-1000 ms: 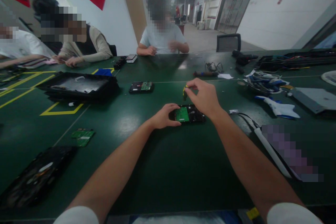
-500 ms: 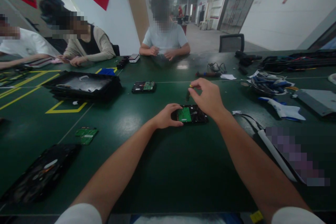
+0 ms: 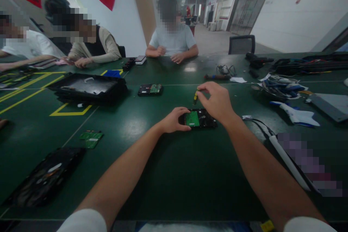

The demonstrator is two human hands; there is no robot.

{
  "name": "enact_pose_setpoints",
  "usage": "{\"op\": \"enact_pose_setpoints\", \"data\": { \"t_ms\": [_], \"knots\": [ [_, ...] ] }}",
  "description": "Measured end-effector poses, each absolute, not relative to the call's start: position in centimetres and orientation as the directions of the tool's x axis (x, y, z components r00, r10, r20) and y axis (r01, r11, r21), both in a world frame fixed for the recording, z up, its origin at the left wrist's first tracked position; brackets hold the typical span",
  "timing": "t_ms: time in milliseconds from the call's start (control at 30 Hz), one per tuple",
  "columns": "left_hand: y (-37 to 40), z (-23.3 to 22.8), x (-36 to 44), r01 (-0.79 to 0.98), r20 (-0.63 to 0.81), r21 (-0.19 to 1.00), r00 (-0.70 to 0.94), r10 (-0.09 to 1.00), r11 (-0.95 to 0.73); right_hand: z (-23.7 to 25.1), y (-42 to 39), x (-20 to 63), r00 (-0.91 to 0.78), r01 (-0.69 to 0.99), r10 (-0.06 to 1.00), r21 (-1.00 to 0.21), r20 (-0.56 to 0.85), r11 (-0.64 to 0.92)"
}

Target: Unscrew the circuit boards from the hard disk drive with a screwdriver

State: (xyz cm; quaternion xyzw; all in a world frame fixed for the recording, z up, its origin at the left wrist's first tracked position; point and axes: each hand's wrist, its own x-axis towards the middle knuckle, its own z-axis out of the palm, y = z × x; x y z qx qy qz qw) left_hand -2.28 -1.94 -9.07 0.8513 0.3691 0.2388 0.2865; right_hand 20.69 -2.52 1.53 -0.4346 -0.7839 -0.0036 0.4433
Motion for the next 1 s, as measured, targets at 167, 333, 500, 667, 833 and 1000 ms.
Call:
{"op": "enact_pose_setpoints", "data": {
  "t_ms": [167,333,500,667,833,1000],
  "knots": [
    [-1.90,-9.16,-2.37,0.493,0.193,0.667,0.611,0.768,-0.559,1.53,-2.50,20.67,-0.211,0.679,0.691,-0.405,0.691,0.612],
    [-1.98,-9.02,-2.39,0.504,0.176,0.665,0.612,0.771,-0.551,1.74,-2.68,20.61,-0.247,0.672,0.674,-0.378,0.696,0.637],
    [-2.04,-8.87,-2.35,0.508,0.159,0.674,0.610,0.776,-0.537,1.74,-2.84,20.47,-0.219,0.686,0.688,-0.392,0.692,0.613],
    [-2.13,-8.92,-2.37,0.499,0.180,0.669,0.610,0.771,-0.551,1.77,-2.86,20.37,-0.212,0.681,0.694,-0.405,0.688,0.610],
    [-1.86,-9.31,-2.38,0.498,0.185,0.666,0.612,0.769,-0.556,1.72,-2.79,20.41,-0.248,0.675,0.674,-0.375,0.696,0.636],
    [-1.75,-9.42,-2.37,0.498,0.193,0.658,0.614,0.765,-0.565,1.41,-2.64,20.33,-0.204,0.665,0.698,-0.427,0.686,0.613]
  ]
}}
